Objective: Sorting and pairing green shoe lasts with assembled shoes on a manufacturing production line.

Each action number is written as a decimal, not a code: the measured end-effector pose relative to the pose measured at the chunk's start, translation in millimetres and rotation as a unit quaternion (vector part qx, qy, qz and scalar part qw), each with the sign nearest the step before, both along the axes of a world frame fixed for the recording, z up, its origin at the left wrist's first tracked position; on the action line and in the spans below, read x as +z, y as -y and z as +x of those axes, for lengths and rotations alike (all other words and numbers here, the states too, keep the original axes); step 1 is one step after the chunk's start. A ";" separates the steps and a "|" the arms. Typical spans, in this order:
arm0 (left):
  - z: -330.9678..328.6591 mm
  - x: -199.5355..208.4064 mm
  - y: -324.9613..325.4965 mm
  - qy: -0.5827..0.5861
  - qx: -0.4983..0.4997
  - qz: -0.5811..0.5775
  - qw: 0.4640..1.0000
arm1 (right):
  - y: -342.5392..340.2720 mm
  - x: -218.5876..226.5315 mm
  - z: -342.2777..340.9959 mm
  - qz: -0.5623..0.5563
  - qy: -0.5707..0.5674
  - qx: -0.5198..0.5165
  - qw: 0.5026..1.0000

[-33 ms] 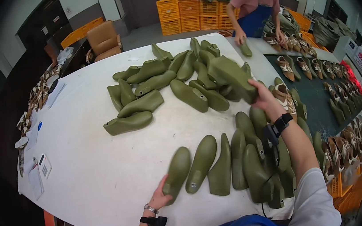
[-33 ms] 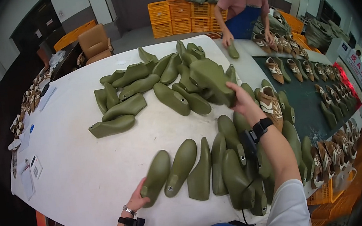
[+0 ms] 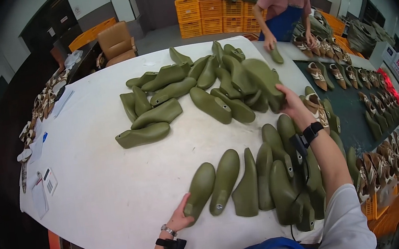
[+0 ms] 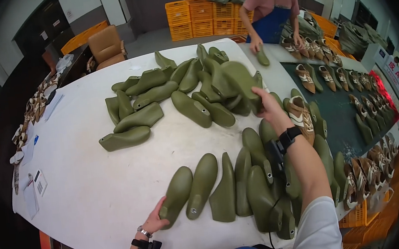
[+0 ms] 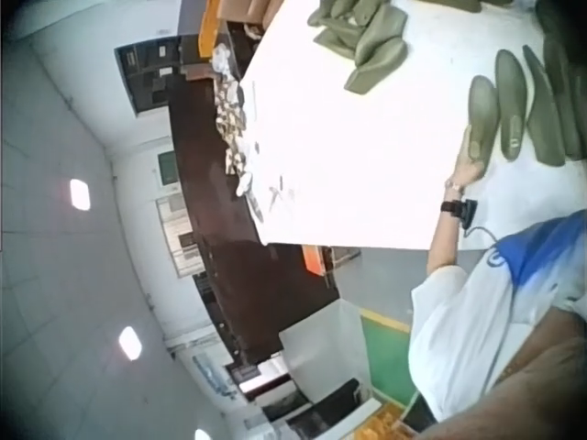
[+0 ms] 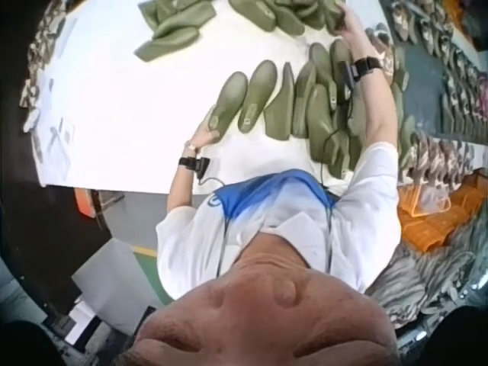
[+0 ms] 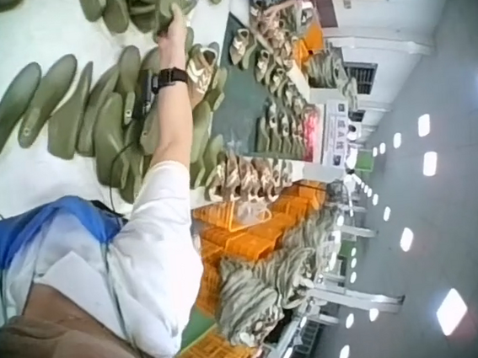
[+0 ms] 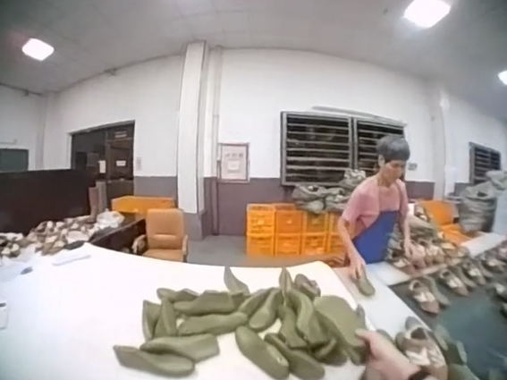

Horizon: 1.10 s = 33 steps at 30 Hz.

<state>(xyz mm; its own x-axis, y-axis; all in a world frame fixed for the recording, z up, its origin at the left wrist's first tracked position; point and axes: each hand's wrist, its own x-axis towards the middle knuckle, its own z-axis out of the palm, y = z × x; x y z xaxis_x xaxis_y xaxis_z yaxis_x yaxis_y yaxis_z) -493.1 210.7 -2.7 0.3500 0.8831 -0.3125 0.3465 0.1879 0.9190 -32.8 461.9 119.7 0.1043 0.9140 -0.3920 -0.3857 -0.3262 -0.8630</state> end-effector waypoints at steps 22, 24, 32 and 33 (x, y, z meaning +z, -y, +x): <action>-174.3 17.2 -246.7 -0.472 0.216 0.341 0.784 | -10.5 -59.3 -72.5 0.167 0.513 0.498 0.679; -166.3 31.6 -270.5 -0.521 0.206 0.288 0.777 | 21.0 -36.6 -93.1 0.142 0.515 0.585 0.611; -188.6 22.0 -287.6 -0.529 0.083 0.205 0.820 | -41.6 -5.5 -214.3 0.134 0.411 0.601 0.672; -186.2 17.0 -291.0 -0.505 0.084 0.229 0.828 | -62.2 -12.7 -238.3 0.117 0.384 0.567 0.719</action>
